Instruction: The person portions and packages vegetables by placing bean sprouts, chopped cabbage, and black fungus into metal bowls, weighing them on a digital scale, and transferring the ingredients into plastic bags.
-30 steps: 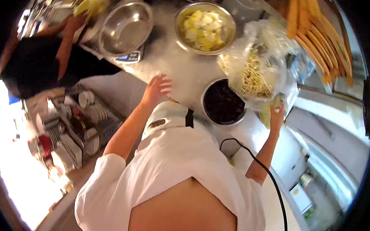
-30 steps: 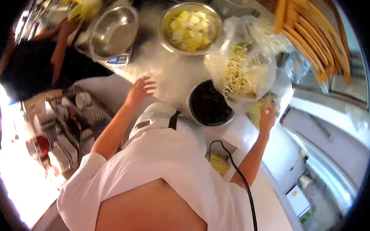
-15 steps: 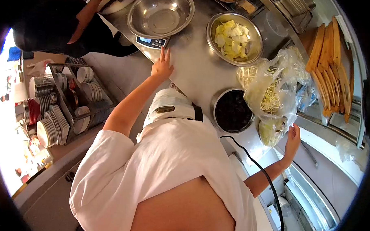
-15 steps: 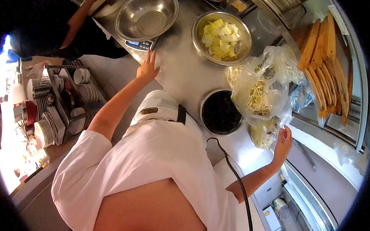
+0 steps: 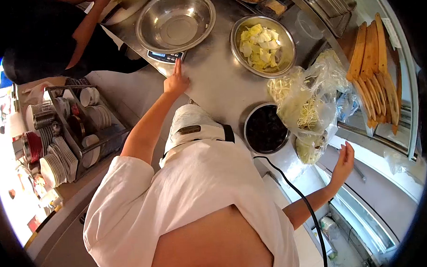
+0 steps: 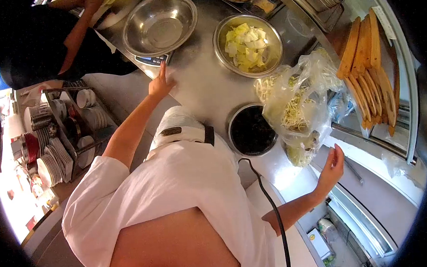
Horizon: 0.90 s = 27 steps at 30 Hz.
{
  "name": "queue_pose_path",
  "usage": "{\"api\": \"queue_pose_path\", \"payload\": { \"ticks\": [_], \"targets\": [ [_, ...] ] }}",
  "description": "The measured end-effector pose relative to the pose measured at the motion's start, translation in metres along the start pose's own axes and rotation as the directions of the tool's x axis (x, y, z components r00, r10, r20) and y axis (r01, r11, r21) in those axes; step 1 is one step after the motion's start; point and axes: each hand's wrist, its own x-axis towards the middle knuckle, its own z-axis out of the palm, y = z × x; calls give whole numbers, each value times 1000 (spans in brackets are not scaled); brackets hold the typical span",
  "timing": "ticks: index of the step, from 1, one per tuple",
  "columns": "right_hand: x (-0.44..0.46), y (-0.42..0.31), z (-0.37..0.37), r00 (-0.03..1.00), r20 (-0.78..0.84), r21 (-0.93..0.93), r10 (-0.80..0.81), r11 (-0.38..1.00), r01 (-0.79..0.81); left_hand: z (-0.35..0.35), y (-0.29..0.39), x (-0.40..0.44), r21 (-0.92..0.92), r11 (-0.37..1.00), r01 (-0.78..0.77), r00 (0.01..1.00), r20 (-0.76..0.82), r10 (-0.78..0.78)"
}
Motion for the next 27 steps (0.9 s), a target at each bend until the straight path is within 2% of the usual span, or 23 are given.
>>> {"api": "queue_pose_path", "payload": {
  "ticks": [2, 5, 6, 8, 9, 10, 11, 12, 13, 14, 15, 17, 18, 20, 21, 23, 24, 27],
  "targets": [
    [3, -28, 2, 999, -33, 117, -38, 992, 41, -3, -1, -1, -31, 998, 51, 997, 54, -50],
    [-3, -71, 20, 994, -5, 300, -113, 948, 109, -9, 8, -7, 17, 1000, 3, 1000, 12, -3],
    [-6, -86, 29, 989, 11, 360, -145, 924, 131, -6, 14, -9, 11, 996, -85, 995, -45, 85],
    [-8, -115, 55, 938, 207, 297, -280, 931, 212, 6, 29, -16, 6, 968, -251, 956, -157, 249],
    [0, -116, 70, 929, 241, 211, -280, 950, 231, 6, 50, -20, -267, 924, -274, 962, -69, 265],
    [7, -114, 90, 919, 281, 124, -276, 960, 250, -17, 88, -35, -407, 878, -253, 960, 5, 279],
    [22, -96, 113, 919, 317, -67, -235, 961, 268, -40, 129, -50, -537, 816, -213, 952, 76, 298],
    [42, -69, 139, 920, 341, -253, -193, 924, 287, -38, 158, -56, -679, 694, -238, 945, 4, 328],
    [59, -37, 170, 896, 442, -240, -31, 959, 151, -27, 192, -54, -618, 670, -410, 909, -220, 354],
    [73, -16, 190, 836, 533, -245, 128, 969, 8, -18, 224, -50, -518, 641, -566, 821, -431, 376],
    [77, 9, 214, 785, 610, -204, 104, 979, 29, -10, 252, -48, -556, 658, -509, 858, -391, 333],
    [72, 59, 272, 661, 736, 4, -145, 978, 210, 1, 302, -40, -628, 665, -403, 914, -306, 265],
    [66, 70, 289, 603, 761, 76, -240, 956, 285, 4, 310, -32, -663, 676, -322, 938, -128, 321],
    [53, -3, 225, 549, 806, 12, -223, 933, 361, 9, 314, -14, -673, 722, -164, 879, 233, 417],
    [50, -32, 204, 516, 829, -8, -217, 917, 398, 5, 313, -19, -805, 590, -59, 880, 237, 412],
    [75, 37, 201, 726, 685, -141, -67, 965, 222, -9, 308, -33, -947, 278, 162, 877, 267, 399],
    [82, 65, 199, 803, 595, -189, 19, 975, 117, -7, 306, -36, -961, 231, 150, 848, 246, 470],
    [76, 82, 177, 834, 510, -495, 211, 865, 85, -4, 307, -54, -980, 108, 166, 766, 197, 612]
  ]
}}
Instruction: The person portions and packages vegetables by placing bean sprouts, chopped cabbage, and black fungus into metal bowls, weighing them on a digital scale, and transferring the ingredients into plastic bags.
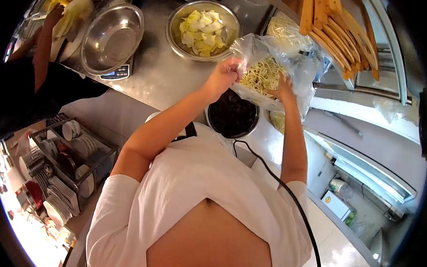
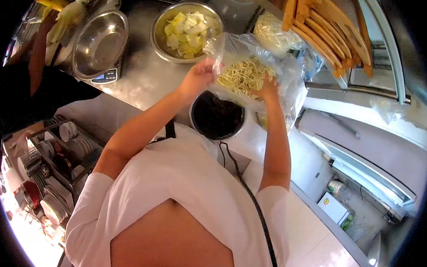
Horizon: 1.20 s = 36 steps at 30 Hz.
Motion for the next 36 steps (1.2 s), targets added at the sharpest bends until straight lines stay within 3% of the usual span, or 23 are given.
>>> {"api": "queue_pose_path", "payload": {
  "ticks": [3, 4, 7, 10, 13, 16, 19, 22, 25, 28, 31, 32, 35, 36],
  "targets": [
    [9, 6, 35, 896, -123, 44, -426, 900, 434, 20, -3, -9, -225, 974, -1, 998, 67, 16],
    [13, 9, 40, 872, -150, 60, -466, 876, 479, 23, 0, -11, -297, 955, -6, 986, 159, 56],
    [34, 5, 36, 954, 130, -203, -270, 935, 292, 27, 6, -13, -64, 997, 40, 986, 163, -29],
    [63, 18, 45, 939, 171, -210, -298, 920, 330, 29, 13, -21, 41, 998, 41, 978, 201, -49],
    [84, 23, 61, 928, 180, -183, -327, 916, 358, 32, 1, -26, -104, 995, -13, 993, 113, 24],
    [83, 23, 47, 923, 151, -129, -354, 919, 374, 31, 5, -21, -111, 994, -13, 1000, 9, 14],
    [72, 19, 27, 919, 101, -106, -381, 915, 390, 27, 6, -21, -34, 999, -28, 999, 14, 28],
    [76, 25, 42, 948, 78, -105, -309, 943, 316, 30, -3, -23, 134, 985, -110, 994, 29, 108],
    [65, 27, 45, 932, -110, -130, -345, 935, 331, 33, -4, -23, 66, 991, -114, 993, -6, 115],
    [68, 28, 29, 964, -49, 0, -261, 965, 261, 31, -2, -23, 97, 990, -101, 994, -36, 105],
    [64, 38, 14, 955, -139, 200, -262, 937, 286, 33, -1, -21, 209, 958, -197, 977, -42, 210],
    [58, 41, 11, 916, -279, 147, -290, 929, 339, 34, -2, -20, 187, 963, -194, 978, -46, 206],
    [52, 51, -4, 840, -411, 269, -353, 834, 482, 38, -3, -18, 140, 969, -201, 975, -70, 213],
    [37, 42, -26, 859, -379, 329, -344, 818, 472, 42, -1, -17, 139, 966, -218, 970, -83, 230]
  ]
}}
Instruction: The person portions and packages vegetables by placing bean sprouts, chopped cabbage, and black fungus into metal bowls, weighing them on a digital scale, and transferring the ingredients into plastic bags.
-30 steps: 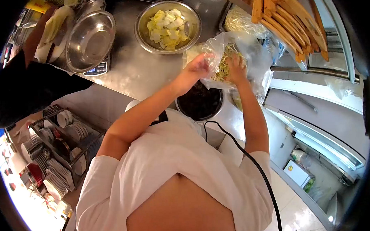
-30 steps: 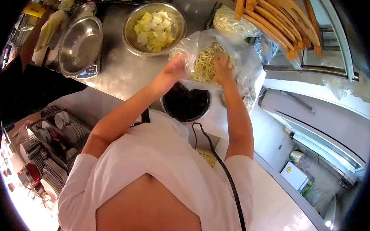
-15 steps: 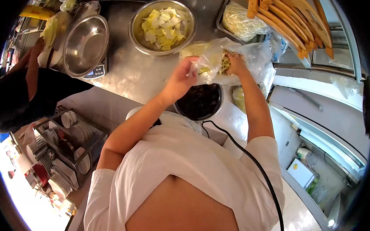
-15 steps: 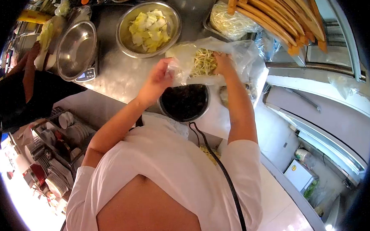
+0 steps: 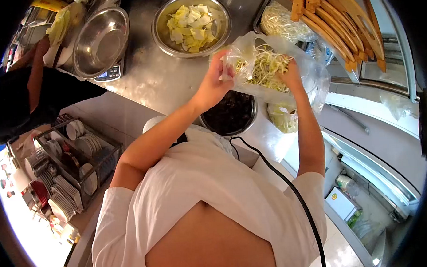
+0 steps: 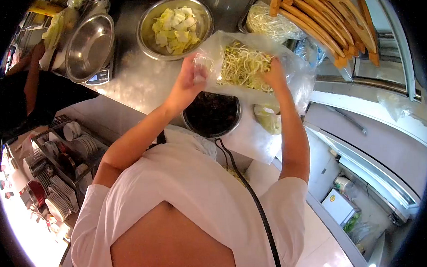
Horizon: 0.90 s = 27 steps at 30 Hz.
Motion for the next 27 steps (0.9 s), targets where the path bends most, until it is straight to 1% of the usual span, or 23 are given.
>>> {"api": "queue_pose_path", "payload": {
  "ticks": [3, 4, 7, 8, 10, 11, 12, 13, 15, 16, 19, 20, 23, 24, 27],
  "targets": [
    [-2, -5, -16, 994, 24, 273, 105, 956, -108, 5, 2, 4, -1, 999, -50, 999, -6, 50],
    [-1, -2, -15, 995, -29, 299, 90, 951, -78, 5, 2, 6, -2, 998, -67, 998, -2, 67],
    [-8, -33, -36, 977, 34, 397, 210, 894, -206, 1, 2, 13, 152, 981, -122, 992, -7, 125],
    [-11, -55, -47, 927, 94, 478, 362, 801, -361, -2, -1, 18, 188, 971, -146, 988, -28, 154],
    [-12, -32, -43, 940, 2, 582, 341, 764, -279, -13, -13, 26, 263, 946, -191, 974, -69, 216],
    [-11, -38, -45, 942, -44, 629, 332, 742, -232, -17, -14, 29, 280, 942, -185, 971, -99, 220],
    [-8, -44, -57, 968, -37, 582, 249, 793, -182, -21, -15, 30, 295, 939, -176, 966, -129, 222],
    [-10, -50, -64, 966, -29, 601, 259, 776, -190, -23, -16, 29, 310, 936, -167, 962, -159, 224],
    [-12, -52, -75, 960, -18, 639, 280, 742, -205, -25, -13, 26, 219, 964, -151, 971, -152, 186],
    [-12, -48, -78, 941, 26, 686, 338, 679, -262, -25, -11, 25, 171, 975, -143, 975, -145, 168],
    [-19, -41, -84, 967, -36, 773, 254, 621, -134, -26, -6, 21, 165, 981, -105, 986, -112, 124],
    [-23, -49, -88, 953, -45, 773, 299, 615, -156, -27, -5, 19, 134, 988, -74, 992, -91, 87],
    [-33, -64, -103, 895, -26, 744, 446, 606, -280, -29, 0, 15, 109, 993, -40, 998, -53, 46],
    [-36, -59, -106, 897, -54, 764, 439, 597, -246, -30, 4, 15, 118, 992, -34, 998, -39, 39],
    [-34, -61, -137, 890, -145, 549, 433, 783, -292, -34, 10, 15, 146, 989, -33, 999, -15, 36]
  ]
}}
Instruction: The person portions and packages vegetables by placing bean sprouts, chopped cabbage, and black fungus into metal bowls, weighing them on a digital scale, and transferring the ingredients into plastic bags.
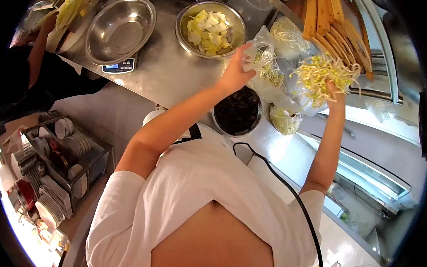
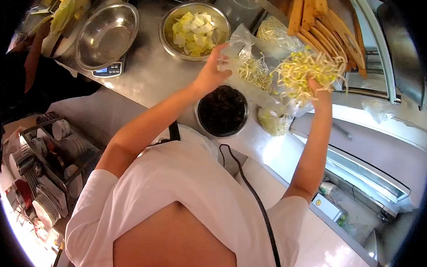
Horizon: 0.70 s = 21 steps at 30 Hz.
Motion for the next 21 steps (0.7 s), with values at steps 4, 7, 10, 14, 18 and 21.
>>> {"api": "queue_pose_path", "payload": {
  "ticks": [4, 7, 10, 14, 18, 21],
  "targets": [
    [-8, -70, 6, 996, -85, 202, -3, 979, 20, -10, -2, 1, 61, 998, -19, 999, -39, 22],
    [-18, -140, 29, 985, -89, 308, -146, 937, 167, -29, 8, -11, 71, 997, -10, 998, -53, 14],
    [-2, -191, 66, 966, 34, 357, -257, 906, 228, -50, 3, -30, 83, 996, -30, 998, -54, 34],
    [2, -267, 175, 966, 126, 256, -225, 948, 187, -75, -6, -63, 151, 988, -36, 998, -42, 42],
    [-22, -305, 327, 766, 565, 246, -308, 948, 199, -111, 0, -99, 238, 967, 96, 993, 42, -109],
    [-23, -303, 436, 541, 780, 188, -313, 943, 274, -137, 0, -117, 338, 928, 155, 982, 51, -182]
  ]
}}
